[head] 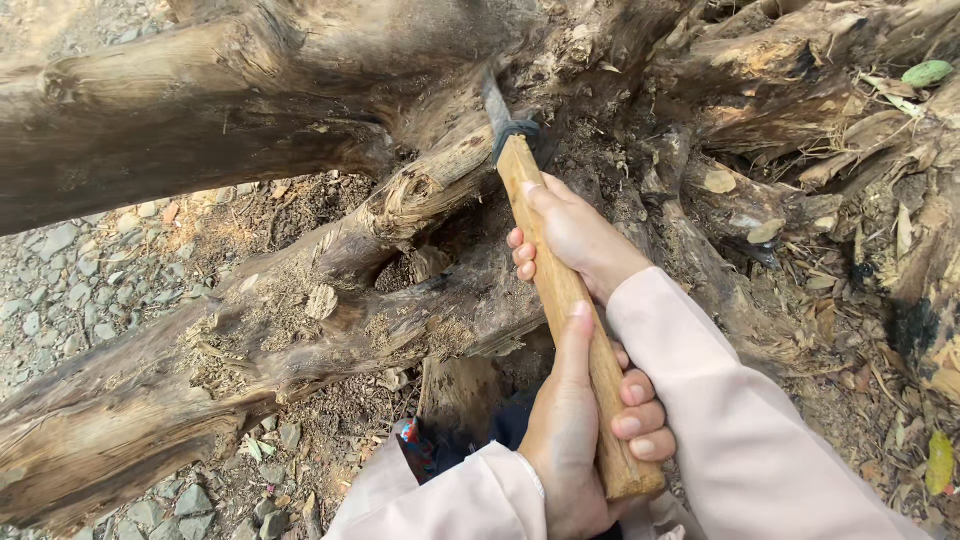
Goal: The person uses a chisel to carve into a large tree root, repeatedly striking and scraping the wood to remove material. They briefly inspect the chisel blade before continuing to carve different sections of the root.
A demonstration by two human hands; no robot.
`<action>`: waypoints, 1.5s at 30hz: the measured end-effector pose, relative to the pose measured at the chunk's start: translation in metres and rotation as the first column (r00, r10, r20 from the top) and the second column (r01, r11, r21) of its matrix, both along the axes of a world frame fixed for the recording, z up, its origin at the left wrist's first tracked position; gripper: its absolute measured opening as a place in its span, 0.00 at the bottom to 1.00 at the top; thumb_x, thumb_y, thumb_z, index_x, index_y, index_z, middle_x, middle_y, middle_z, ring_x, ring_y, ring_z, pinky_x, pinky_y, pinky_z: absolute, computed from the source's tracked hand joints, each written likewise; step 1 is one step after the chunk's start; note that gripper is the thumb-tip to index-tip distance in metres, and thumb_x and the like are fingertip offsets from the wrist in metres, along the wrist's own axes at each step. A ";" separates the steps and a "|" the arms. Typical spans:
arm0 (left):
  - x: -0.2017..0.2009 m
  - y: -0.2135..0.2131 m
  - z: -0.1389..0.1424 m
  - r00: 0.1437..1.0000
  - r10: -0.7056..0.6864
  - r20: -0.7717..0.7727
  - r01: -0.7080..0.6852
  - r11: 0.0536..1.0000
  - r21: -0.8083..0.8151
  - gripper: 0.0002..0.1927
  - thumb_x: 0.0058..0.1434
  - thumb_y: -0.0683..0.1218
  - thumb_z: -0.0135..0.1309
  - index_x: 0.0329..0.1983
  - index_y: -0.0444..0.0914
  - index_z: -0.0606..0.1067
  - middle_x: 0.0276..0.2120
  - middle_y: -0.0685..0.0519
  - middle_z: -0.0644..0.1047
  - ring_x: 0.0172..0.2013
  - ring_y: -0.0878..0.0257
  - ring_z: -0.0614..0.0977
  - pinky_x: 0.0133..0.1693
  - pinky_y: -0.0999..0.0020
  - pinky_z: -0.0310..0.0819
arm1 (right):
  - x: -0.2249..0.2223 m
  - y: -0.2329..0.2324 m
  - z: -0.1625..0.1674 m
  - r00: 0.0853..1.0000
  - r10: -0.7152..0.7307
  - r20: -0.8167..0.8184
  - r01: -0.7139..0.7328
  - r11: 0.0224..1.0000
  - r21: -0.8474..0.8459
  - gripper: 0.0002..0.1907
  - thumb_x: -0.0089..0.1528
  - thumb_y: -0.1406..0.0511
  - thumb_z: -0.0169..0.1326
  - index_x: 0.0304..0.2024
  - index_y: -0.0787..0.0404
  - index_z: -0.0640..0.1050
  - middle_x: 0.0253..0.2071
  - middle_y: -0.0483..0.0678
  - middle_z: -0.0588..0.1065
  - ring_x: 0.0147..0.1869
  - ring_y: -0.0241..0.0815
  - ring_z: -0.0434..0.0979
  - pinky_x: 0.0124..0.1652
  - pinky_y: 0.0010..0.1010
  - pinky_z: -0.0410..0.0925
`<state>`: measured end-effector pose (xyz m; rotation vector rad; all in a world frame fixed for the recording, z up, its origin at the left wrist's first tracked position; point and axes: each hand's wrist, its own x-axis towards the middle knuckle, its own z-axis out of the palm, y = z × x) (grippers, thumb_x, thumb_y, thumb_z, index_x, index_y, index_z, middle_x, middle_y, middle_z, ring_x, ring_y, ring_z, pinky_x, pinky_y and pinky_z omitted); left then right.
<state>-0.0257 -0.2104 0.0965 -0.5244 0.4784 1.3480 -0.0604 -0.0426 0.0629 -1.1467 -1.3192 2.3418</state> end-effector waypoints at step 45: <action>-0.061 -0.018 0.030 0.987 -0.159 0.026 0.150 0.966 0.208 0.23 0.76 0.65 0.49 0.40 0.42 0.64 0.24 0.56 0.67 0.18 0.70 0.66 0.21 0.74 0.64 | -0.017 0.008 0.006 0.930 -0.347 -0.123 0.301 0.909 -0.287 0.18 0.73 0.53 0.39 0.55 0.58 0.62 0.34 0.53 0.69 0.27 0.37 0.67 0.25 0.28 0.66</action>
